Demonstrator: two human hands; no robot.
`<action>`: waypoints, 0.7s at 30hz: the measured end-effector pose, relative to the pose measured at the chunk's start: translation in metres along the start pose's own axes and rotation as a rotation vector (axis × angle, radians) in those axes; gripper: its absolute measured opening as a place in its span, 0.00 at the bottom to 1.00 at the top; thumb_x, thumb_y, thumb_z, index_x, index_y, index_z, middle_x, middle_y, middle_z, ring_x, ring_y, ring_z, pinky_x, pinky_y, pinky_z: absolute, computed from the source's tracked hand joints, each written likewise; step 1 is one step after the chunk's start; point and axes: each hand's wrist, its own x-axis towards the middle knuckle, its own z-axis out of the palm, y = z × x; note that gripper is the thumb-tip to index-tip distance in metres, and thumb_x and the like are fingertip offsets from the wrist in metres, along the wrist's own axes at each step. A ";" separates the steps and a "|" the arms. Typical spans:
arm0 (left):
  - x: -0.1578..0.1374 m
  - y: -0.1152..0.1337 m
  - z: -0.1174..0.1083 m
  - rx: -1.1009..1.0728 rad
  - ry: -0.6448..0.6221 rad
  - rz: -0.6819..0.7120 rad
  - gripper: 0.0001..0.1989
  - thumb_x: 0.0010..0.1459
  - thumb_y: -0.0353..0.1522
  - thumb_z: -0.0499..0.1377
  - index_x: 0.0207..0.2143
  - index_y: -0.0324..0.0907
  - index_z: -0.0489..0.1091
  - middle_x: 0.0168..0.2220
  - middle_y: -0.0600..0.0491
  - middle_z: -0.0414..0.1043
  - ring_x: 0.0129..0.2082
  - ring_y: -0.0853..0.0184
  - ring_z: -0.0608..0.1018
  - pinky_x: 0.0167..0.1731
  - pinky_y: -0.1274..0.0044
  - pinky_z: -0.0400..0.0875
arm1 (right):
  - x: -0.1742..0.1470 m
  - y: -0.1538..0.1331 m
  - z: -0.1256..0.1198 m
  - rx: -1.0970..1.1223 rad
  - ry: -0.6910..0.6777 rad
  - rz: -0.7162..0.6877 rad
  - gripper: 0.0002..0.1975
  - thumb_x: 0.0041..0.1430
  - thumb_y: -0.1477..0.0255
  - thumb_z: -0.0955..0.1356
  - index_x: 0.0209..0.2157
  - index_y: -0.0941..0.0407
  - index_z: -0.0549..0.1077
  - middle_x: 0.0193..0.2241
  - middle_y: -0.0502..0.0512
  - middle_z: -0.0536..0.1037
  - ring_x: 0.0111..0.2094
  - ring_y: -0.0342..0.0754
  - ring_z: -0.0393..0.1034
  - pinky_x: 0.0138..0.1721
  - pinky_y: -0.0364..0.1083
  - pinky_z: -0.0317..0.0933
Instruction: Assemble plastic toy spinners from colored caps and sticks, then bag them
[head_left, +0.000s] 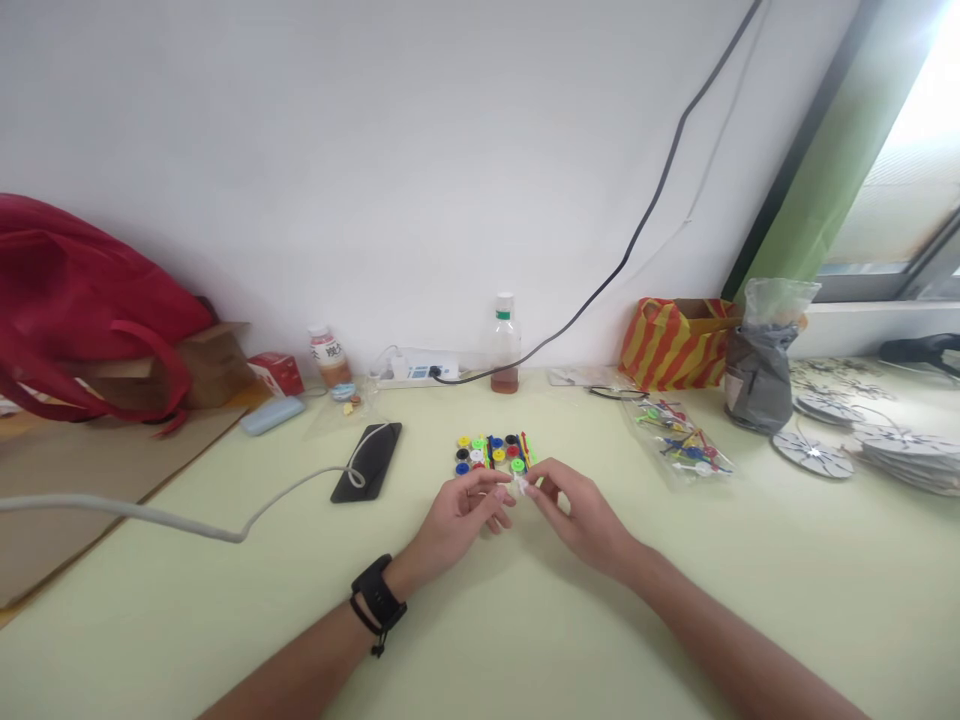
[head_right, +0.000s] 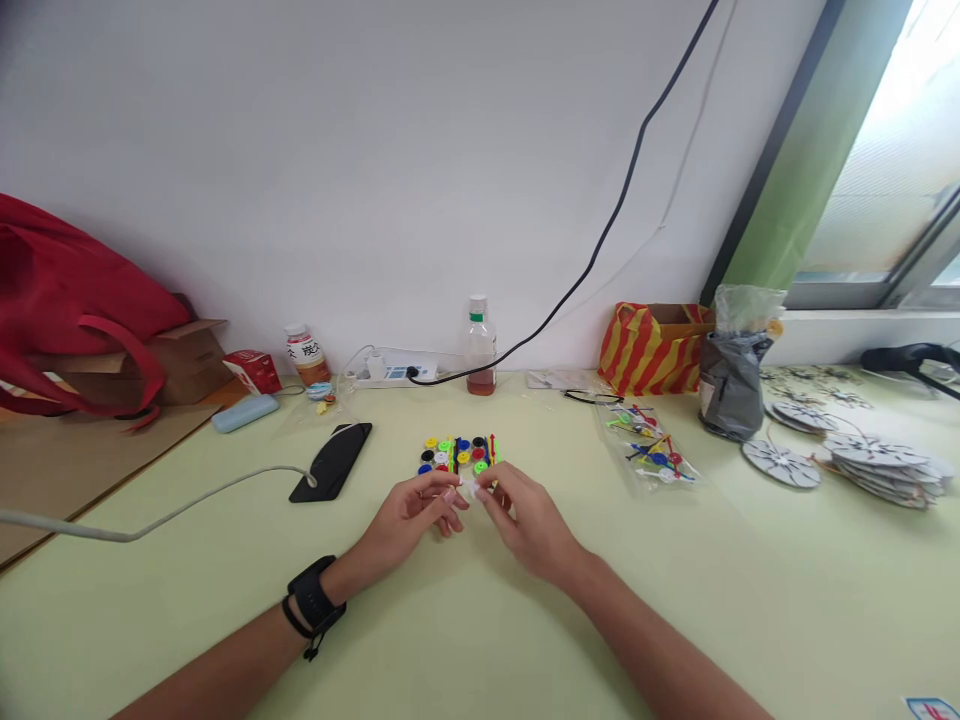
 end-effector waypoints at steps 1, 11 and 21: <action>0.000 -0.001 0.000 0.040 0.024 0.016 0.19 0.63 0.45 0.62 0.48 0.41 0.75 0.36 0.49 0.78 0.29 0.67 0.79 0.30 0.76 0.74 | 0.002 0.004 -0.005 -0.034 0.031 0.007 0.10 0.72 0.64 0.60 0.43 0.52 0.70 0.35 0.55 0.75 0.30 0.47 0.67 0.34 0.47 0.64; 0.000 0.003 -0.011 0.708 0.142 0.343 0.09 0.66 0.33 0.58 0.46 0.46 0.76 0.44 0.49 0.76 0.46 0.60 0.74 0.49 0.67 0.69 | 0.015 0.076 -0.069 -0.563 0.104 0.321 0.09 0.67 0.73 0.62 0.32 0.55 0.70 0.33 0.58 0.76 0.33 0.49 0.69 0.35 0.46 0.58; -0.001 0.002 -0.007 0.963 -0.067 0.382 0.26 0.67 0.39 0.57 0.66 0.49 0.62 0.67 0.47 0.62 0.63 0.50 0.61 0.62 0.55 0.58 | 0.017 0.102 -0.063 -0.649 -0.025 0.439 0.08 0.64 0.76 0.64 0.30 0.56 0.71 0.32 0.58 0.77 0.34 0.48 0.71 0.32 0.44 0.55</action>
